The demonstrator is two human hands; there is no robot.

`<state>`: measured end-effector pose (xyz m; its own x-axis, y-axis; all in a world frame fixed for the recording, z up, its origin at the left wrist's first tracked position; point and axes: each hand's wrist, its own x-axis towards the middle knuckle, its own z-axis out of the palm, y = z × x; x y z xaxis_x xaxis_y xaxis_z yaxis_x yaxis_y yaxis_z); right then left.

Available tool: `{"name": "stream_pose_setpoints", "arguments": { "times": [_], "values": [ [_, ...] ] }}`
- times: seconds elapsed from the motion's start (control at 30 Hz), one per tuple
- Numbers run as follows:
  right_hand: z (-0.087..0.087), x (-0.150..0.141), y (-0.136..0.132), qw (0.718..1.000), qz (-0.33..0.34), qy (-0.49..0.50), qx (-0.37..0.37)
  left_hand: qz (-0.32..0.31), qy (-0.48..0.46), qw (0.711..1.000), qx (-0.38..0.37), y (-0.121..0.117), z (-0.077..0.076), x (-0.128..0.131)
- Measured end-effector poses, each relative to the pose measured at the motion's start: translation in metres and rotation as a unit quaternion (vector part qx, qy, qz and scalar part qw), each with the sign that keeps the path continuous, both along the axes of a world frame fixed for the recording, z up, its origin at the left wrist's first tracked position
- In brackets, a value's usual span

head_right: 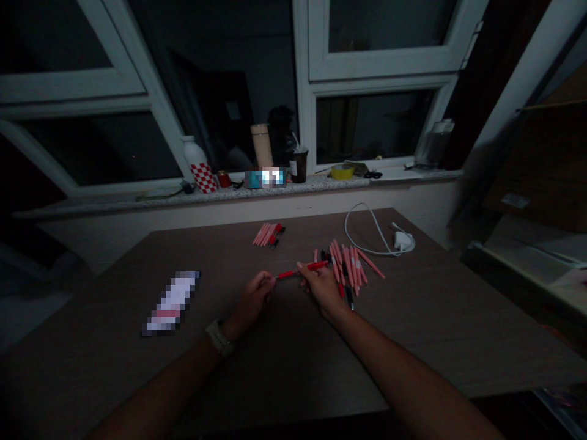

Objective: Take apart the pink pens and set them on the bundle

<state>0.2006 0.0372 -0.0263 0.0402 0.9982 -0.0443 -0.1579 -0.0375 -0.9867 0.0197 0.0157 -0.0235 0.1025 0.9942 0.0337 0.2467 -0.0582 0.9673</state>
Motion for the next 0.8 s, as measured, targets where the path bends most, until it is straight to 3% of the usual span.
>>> {"name": "stream_pose_setpoints", "arguments": {
  "times": [0.47, 0.63, 0.8],
  "values": [
    [-0.0033, -0.0017, -0.0007, 0.999, 0.037, 0.004, 0.017, 0.0, 0.057, 0.998, 0.009, 0.0005, -0.0004, -0.0007],
    [-0.0042, -0.0017, -0.0003, 0.999, 0.028, 0.006, 0.019, -0.01, 0.02, 1.0, 0.003, -0.0012, -0.0002, 0.0008],
    [-0.0058, -0.0022, 0.0, 0.999, 0.04, 0.002, 0.02, 0.003, 0.061, 0.998, 0.009, 0.0005, 0.0001, -0.0007]
  ]
}}
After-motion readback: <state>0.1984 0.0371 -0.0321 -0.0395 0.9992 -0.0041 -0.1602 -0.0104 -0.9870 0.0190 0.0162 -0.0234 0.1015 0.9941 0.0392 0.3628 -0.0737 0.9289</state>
